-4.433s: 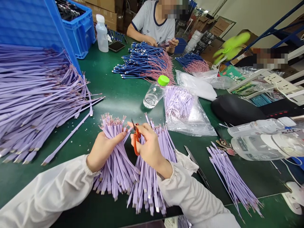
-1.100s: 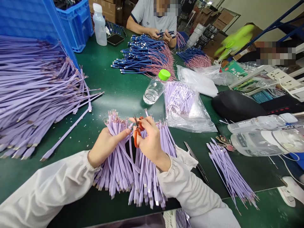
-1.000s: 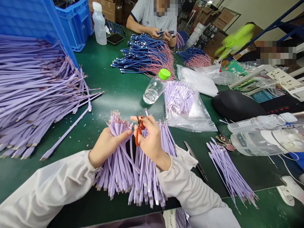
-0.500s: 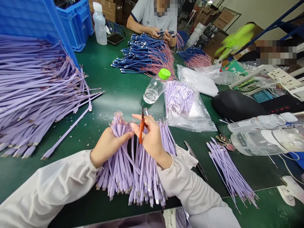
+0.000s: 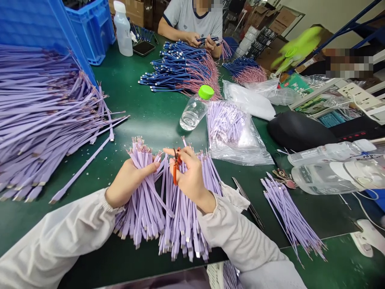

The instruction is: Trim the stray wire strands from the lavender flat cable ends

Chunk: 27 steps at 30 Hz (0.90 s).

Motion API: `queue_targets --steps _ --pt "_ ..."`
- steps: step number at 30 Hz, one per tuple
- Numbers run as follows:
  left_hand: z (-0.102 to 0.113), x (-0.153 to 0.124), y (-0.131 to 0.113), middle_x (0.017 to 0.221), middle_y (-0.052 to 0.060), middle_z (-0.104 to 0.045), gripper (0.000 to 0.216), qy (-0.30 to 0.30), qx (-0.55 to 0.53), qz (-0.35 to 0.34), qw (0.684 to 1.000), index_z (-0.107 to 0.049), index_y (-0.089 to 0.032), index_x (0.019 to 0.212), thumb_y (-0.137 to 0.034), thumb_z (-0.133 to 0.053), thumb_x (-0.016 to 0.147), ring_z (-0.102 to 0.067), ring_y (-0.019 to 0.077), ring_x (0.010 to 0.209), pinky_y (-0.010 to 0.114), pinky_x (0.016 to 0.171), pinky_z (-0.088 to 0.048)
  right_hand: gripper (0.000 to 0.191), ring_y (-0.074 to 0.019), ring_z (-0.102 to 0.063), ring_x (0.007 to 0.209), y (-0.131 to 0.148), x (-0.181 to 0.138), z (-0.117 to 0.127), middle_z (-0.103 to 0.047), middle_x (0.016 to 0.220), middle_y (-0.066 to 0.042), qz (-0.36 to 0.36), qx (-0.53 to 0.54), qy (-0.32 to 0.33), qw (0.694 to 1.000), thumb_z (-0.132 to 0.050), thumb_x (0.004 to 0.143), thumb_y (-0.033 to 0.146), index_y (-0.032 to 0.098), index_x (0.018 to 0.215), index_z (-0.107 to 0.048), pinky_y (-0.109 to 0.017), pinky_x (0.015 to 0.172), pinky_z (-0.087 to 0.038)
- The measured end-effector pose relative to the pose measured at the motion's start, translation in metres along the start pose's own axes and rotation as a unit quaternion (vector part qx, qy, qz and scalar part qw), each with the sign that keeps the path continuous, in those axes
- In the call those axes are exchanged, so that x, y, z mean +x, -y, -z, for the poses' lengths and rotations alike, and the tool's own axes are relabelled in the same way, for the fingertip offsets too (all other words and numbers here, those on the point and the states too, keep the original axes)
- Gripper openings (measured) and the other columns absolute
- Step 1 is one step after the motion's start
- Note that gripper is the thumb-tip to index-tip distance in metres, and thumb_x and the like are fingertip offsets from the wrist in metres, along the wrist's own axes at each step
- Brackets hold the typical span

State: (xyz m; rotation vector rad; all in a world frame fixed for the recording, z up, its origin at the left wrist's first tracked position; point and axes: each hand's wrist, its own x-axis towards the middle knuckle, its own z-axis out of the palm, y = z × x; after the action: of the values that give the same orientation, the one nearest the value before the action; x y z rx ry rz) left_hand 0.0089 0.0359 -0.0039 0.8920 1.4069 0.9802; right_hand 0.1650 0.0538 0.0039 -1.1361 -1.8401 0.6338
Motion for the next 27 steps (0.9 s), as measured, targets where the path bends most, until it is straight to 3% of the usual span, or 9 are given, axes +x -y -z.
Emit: queue_targets --steps 10,15,19,24,27 --pt "-0.0026 -0.0002 -0.0037 0.085 0.007 -0.07 0.039 0.002 0.003 -0.02 1.0 -0.066 -0.015 0.08 -0.048 -0.073 0.059 -0.062 0.0279 0.087 0.038 0.084 -0.045 0.036 -0.0107 -0.049 0.065 -0.0039 -0.001 -0.0053 -0.047 0.077 -0.001 0.035 0.016 0.034 0.999 -0.047 0.074 0.005 0.019 0.1 -0.067 -0.024 0.063 -0.047" --pt "-0.002 -0.0003 -0.0023 0.081 0.004 -0.067 0.038 -0.002 -0.026 -0.008 1.0 -0.066 -0.016 0.082 -0.046 -0.072 0.061 -0.06 0.0243 0.081 0.035 0.079 -0.045 0.037 -0.011 -0.049 0.064 -0.0023 -0.0017 -0.0047 -0.047 0.076 -0.001 0.034 -0.003 0.006 0.999 -0.047 0.074 0.004 0.019 0.102 -0.067 -0.025 0.063 -0.048" --pt "-0.0021 0.0 -0.0033 0.066 -0.001 -0.059 0.032 -0.015 -0.031 -0.012 0.999 -0.063 -0.017 0.074 -0.044 -0.073 0.061 -0.053 0.0174 0.065 0.03 0.068 -0.042 0.036 -0.0113 -0.049 0.064 -0.0025 -0.0036 -0.0035 -0.046 0.074 0.0 0.048 -0.023 0.0 0.999 -0.046 0.073 0.003 0.017 0.098 -0.068 -0.024 0.061 -0.047" --pt "-0.0017 -0.0007 -0.0055 0.063 -0.003 -0.055 0.03 -0.015 -0.042 -0.011 0.999 -0.061 -0.017 0.07 -0.043 -0.072 0.062 -0.048 0.0148 0.062 0.028 0.066 -0.039 0.025 -0.0122 -0.05 0.065 -0.0032 -0.0049 -0.0034 -0.045 0.07 0.0 0.048 -0.039 -0.013 0.998 -0.046 0.073 0.004 0.017 0.08 -0.067 -0.025 0.061 -0.045" --pt "-0.0016 -0.0011 -0.0048 0.065 -0.002 -0.056 0.031 -0.019 -0.044 -0.009 0.999 -0.062 -0.017 0.072 -0.043 -0.073 0.061 -0.05 0.0159 0.064 0.029 0.069 -0.04 0.026 -0.0119 -0.049 0.064 -0.0031 -0.0043 -0.0037 -0.047 0.072 0.0 0.039 -0.032 -0.011 0.999 -0.047 0.075 0.006 0.017 0.087 -0.067 -0.025 0.061 -0.045"
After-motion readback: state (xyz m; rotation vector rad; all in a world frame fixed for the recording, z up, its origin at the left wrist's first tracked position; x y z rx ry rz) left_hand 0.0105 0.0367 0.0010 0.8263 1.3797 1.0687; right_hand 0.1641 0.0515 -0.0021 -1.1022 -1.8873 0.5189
